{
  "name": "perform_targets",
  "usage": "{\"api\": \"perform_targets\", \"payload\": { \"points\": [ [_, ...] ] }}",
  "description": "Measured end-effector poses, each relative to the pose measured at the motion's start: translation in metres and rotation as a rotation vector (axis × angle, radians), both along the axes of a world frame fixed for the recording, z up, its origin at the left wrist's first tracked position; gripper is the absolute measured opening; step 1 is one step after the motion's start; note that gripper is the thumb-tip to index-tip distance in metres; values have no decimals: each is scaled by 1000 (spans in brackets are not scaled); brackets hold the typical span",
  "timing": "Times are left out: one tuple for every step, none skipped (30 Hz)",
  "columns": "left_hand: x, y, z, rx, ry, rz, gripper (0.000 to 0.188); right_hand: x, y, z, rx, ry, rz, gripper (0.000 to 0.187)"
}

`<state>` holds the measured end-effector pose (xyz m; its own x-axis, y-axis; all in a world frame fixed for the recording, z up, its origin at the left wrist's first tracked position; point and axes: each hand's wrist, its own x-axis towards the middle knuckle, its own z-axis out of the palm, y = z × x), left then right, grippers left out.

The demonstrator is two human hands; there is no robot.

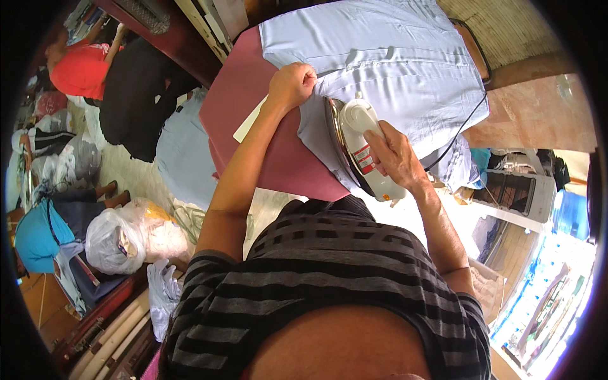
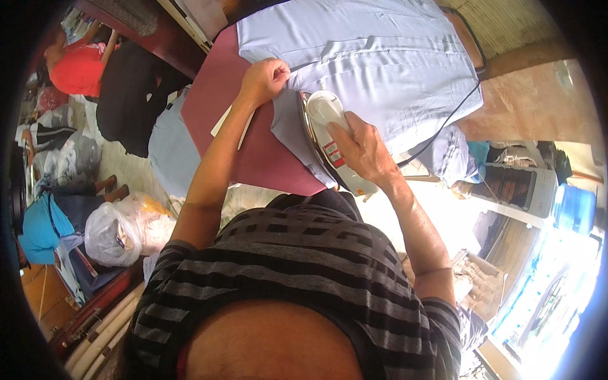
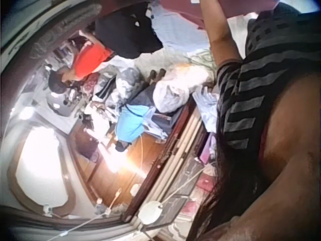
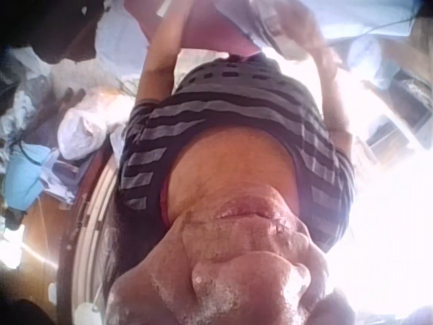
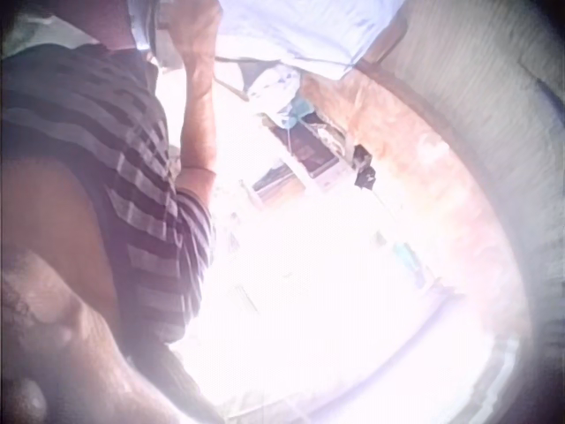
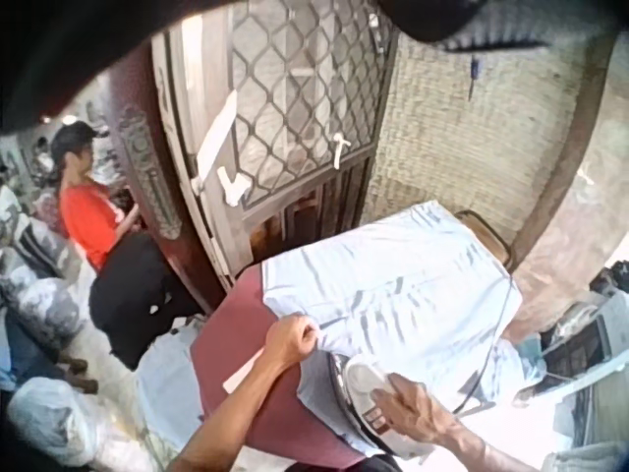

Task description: The person irons a light-blue button-down shirt on an ironing board using an iron, pressing different sections of the garment and then picking it up.

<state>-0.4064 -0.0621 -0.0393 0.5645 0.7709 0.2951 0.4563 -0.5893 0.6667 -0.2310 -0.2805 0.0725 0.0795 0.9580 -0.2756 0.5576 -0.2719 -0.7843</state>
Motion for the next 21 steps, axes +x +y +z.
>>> {"api": "perform_targets", "payload": {
  "points": [
    [-2,3,-2,-23,-8,-4,11,-3,2,-8,115,-76,74,18],
    [-1,4,-2,-47,-16,-12,11,-7,5,-10,155,-104,87,17],
    [-1,6,-1,-72,-25,-19,11,-11,9,-11,196,-132,101,19],
    [-1,7,-1,-67,-26,-25,11,-16,13,-13,238,-159,114,22],
    [-1,8,-1,-63,-29,-31,11,-19,18,-15,259,-191,105,22],
    [0,9,-1,-60,-31,-37,11,-17,21,-19,282,-242,111,24],
    [1,9,-1,-50,-23,-27,11,-16,25,-23,306,-293,116,26],
    [1,7,-1,-42,-15,-14,11,-15,28,-28,328,-343,121,28],
    [2,7,-1,-34,-7,-1,11,-12,30,-36,380,-365,110,30],
    [3,8,-1,-20,-8,5,11,-10,31,-41,431,-387,99,31],
    [2,7,-3,-11,-10,14,11,-8,32,-43,506,-479,142,30],
    [2,6,-5,-1,-11,23,11,-6,34,-44,580,-571,187,29],
    [4,5,-6,14,-17,33,11,-5,34,-45,654,-663,232,29],
    [4,4,-6,30,-18,44,11,-10,35,-41,523,-544,178,28],
    [3,3,-6,45,-19,56,10,-12,37,-36,393,-425,125,26],
    [2,2,-6,20,-25,48,10,-16,37,-30,284,-321,59,24],
    [1,3,-6,-2,-37,41,10,-19,39,-22,181,-223,-19,22],
    [1,3,-6,-25,-48,35,10,-24,40,-14,86,-132,-104,20],
    [0,4,-7,-20,-54,41,10,-21,37,-17,148,-215,-28,19],
    [1,4,-9,-15,-63,46,10,-19,37,-17,167,-245,-1,17],
    [2,4,-10,-10,-71,51,10,-18,38,-16,188,-275,26,16]
  ]
}}
